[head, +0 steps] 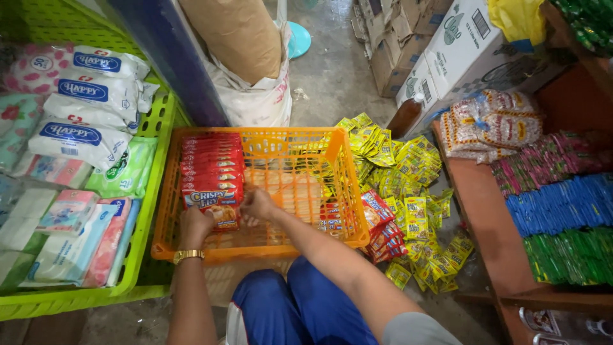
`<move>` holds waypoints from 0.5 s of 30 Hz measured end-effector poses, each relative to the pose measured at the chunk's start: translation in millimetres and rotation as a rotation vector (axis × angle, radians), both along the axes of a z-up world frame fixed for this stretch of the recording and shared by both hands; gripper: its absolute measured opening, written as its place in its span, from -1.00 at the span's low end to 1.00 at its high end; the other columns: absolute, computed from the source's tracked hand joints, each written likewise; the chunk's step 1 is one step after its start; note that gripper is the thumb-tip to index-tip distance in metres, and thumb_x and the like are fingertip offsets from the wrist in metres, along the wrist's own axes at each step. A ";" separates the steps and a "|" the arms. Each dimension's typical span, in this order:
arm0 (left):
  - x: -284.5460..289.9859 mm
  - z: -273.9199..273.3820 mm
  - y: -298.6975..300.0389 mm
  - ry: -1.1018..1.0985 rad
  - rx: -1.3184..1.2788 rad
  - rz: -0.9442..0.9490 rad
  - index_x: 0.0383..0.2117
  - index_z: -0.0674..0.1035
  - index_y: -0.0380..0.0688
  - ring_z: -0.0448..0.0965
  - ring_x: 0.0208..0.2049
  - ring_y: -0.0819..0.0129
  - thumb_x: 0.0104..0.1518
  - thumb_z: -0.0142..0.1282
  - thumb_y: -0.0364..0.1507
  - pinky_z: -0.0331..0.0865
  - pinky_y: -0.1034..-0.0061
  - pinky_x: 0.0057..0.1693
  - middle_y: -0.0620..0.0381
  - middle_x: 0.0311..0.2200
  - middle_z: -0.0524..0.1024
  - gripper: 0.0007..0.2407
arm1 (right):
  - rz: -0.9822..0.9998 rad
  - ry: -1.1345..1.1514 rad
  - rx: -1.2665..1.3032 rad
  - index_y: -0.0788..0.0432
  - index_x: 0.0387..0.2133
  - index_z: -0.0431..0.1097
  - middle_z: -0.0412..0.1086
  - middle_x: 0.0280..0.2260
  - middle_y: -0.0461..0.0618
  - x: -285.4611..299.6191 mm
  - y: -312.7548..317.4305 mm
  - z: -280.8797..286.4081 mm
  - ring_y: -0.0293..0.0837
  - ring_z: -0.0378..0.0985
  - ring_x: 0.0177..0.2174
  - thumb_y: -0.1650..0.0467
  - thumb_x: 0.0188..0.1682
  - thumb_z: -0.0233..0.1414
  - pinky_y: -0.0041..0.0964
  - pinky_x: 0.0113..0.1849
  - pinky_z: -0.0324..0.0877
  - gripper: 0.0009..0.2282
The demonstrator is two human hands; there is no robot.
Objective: The recorder is organizing packets of food seasoning from a floor pile and stacking them neatly into a yellow plastic crate.
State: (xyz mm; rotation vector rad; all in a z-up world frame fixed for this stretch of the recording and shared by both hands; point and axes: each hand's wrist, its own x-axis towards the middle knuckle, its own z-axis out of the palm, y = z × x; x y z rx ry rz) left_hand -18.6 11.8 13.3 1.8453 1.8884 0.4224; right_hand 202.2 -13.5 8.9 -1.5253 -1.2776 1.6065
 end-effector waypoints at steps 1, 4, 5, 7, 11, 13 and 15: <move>0.1 0.5 -0.5 0.001 -0.001 -0.001 -0.26 0.65 -0.46 0.59 -0.08 -0.32 0.09 0.14 -0.33 0.43 0.04 0.12 -0.49 -0.22 0.57 -0.68 | -0.001 0.001 -0.001 0.29 -0.35 0.47 0.53 -0.51 0.09 -1.5 -0.1 -2.0 -0.12 0.60 -0.59 0.50 0.02 0.08 -0.22 -0.55 0.51 -0.94; 0.8 2.4 -3.5 -0.019 -0.008 0.019 -0.27 0.65 -0.47 0.58 -0.09 -0.33 0.08 0.14 -0.33 0.44 0.03 0.11 -0.50 -0.23 0.57 -0.68 | 0.096 -0.022 -0.057 0.26 -0.33 0.56 0.54 -0.51 0.06 -5.4 1.4 -15.9 -0.18 0.58 -0.60 0.44 0.07 0.05 -0.29 -0.56 0.48 -0.86; 0.7 4.6 -4.6 -0.054 0.019 0.012 -0.25 0.64 -0.45 0.58 -0.10 -0.33 0.07 0.13 -0.34 0.43 0.02 0.10 -0.49 -0.24 0.57 -0.69 | 0.104 -0.016 -0.047 0.26 -0.33 0.57 0.55 -0.50 0.04 -6.9 3.7 -24.8 -0.20 0.57 -0.59 0.44 0.06 0.06 -0.31 -0.56 0.46 -0.86; 1.1 6.7 -5.7 -0.090 0.045 0.005 -0.24 0.63 -0.44 0.58 -0.11 -0.34 0.06 0.13 -0.35 0.42 0.01 0.09 -0.48 -0.24 0.57 -0.69 | 0.110 -0.011 -0.037 0.26 -0.33 0.58 0.55 -0.50 0.01 -8.1 3.5 -26.3 -0.23 0.56 -0.58 0.45 0.06 0.07 -0.33 -0.56 0.43 -0.86; 2.5 6.8 -4.4 -0.054 0.032 0.004 -0.24 0.64 -0.41 0.58 -0.10 -0.33 0.06 0.14 -0.33 0.43 0.01 0.09 -0.47 -0.22 0.57 -0.69 | 0.109 -0.096 0.038 0.17 -0.35 0.55 0.55 -0.49 -0.04 -6.8 -4.7 -3.3 -0.27 0.57 -0.55 0.45 0.02 0.09 -0.36 -0.54 0.45 -0.92; -2.3 2.1 -0.4 -0.059 0.024 0.008 -0.24 0.64 -0.40 0.57 -0.10 -0.33 0.04 0.15 -0.33 0.43 0.01 0.07 -0.46 -0.22 0.57 -0.69 | 0.107 -0.148 0.082 0.15 -0.38 0.55 0.56 -0.50 -0.03 -5.3 0.3 -16.7 -0.27 0.58 -0.55 0.45 0.00 0.09 -0.35 -0.53 0.46 -0.93; -5.4 -9.9 6.2 -0.017 -0.002 -0.007 -0.27 0.66 -0.41 0.58 -0.11 -0.33 0.01 0.16 -0.34 0.44 0.01 0.07 -0.49 -0.23 0.57 -0.69 | 0.168 -0.261 0.394 0.16 -0.47 0.58 0.56 -0.51 0.02 3.9 11.9 -52.5 -0.20 0.58 -0.52 0.48 -0.10 0.11 -0.27 -0.45 0.46 -0.92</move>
